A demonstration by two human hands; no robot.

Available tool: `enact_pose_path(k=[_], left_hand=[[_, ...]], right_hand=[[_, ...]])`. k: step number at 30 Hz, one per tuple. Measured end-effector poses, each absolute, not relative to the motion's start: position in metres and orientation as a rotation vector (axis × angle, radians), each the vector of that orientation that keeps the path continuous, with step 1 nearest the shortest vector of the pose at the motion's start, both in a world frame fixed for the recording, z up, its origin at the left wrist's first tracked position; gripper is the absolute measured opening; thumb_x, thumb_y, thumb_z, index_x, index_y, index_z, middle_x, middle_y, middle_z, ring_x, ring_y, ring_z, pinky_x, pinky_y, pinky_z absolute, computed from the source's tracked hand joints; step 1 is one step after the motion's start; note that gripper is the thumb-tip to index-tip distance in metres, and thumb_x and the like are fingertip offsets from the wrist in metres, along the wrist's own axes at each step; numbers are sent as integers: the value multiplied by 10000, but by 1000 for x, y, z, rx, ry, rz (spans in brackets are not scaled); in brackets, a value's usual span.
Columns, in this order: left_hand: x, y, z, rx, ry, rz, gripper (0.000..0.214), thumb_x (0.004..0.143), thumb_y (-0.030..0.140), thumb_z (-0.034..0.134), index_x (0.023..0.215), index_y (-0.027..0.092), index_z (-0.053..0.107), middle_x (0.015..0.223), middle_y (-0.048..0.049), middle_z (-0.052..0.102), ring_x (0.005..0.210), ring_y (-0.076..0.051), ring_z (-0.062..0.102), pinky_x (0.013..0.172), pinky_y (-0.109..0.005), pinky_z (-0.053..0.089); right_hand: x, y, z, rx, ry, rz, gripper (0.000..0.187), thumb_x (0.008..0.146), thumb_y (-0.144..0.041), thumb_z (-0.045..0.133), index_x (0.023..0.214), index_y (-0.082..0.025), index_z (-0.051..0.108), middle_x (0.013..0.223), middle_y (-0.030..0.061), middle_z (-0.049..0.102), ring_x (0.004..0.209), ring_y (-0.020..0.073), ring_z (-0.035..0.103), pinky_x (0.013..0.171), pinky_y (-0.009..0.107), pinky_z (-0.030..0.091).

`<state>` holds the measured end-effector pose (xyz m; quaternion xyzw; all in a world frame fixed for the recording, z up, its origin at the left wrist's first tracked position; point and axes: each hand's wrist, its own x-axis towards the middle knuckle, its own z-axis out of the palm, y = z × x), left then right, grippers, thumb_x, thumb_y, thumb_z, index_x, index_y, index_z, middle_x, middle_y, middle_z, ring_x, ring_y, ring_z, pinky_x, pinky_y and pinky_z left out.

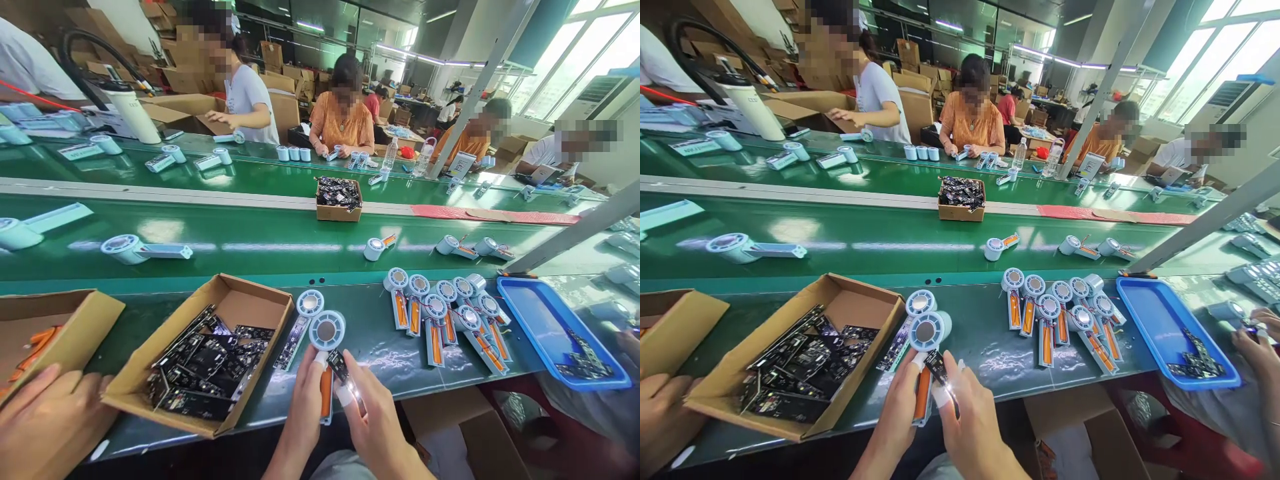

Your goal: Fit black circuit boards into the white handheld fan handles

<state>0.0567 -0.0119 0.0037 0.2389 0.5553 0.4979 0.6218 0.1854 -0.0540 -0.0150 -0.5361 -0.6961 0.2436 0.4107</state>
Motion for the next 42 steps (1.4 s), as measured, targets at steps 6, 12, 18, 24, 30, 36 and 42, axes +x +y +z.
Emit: enact_pose_path(k=[6,12,18,24,30,36,42], left_hand=[[64,-11,-5,557,1149,1190,391,816,477,591,1098,205,596,789,24,650,690,-168,610,634,-270,484],[76,-13,-11,860,1407,1178,469,938,544,428,1275,219,453,1277,-101,596,1169,-255,575,970,-384,471],[77,-9,-13,920,1403,1095,452,951,496,380,1301,209,403,1328,-140,574,1200,-273,573,1010,-431,456],[76,-6,-26,851,1350,1132,475,932,503,436,1310,217,410,1339,-135,594,1232,-275,577,1042,-440,437],[74,0,-20,876,1143,1028,419,933,518,417,1193,202,509,1151,-119,723,1172,-276,649,1050,-446,452],[53,8,-7,1427,1342,931,362,958,363,391,1204,210,608,1161,-117,731,1129,-275,679,965,-444,530],[25,7,-29,2084,1974,1263,400,973,330,420,1218,84,618,1239,-255,666,1141,-386,652,958,-543,520]], right_hand=[[188,-50,-12,-1393,-1782,538,498,997,-181,423,1491,-218,480,1019,91,760,768,189,727,661,264,588],[176,-38,-11,-1584,-1907,446,576,953,-134,412,1527,-182,425,1088,120,762,811,219,747,640,273,582],[177,-26,14,-1810,-2441,297,591,894,-48,489,1473,-163,499,926,118,772,682,233,745,559,251,527],[193,-22,36,-1522,-2759,271,415,906,-89,466,1283,-75,639,1065,211,751,679,228,721,625,277,539],[185,-26,6,-1631,-2416,251,691,877,-110,436,1550,-51,291,1314,245,637,1026,307,705,756,360,589],[193,-11,-29,-1614,-2122,160,702,966,-141,371,1601,-63,80,1131,205,711,907,287,717,726,386,599],[214,18,-41,-1520,-2123,-57,754,898,-35,396,1595,-39,109,1314,259,613,1221,338,593,976,525,534]])
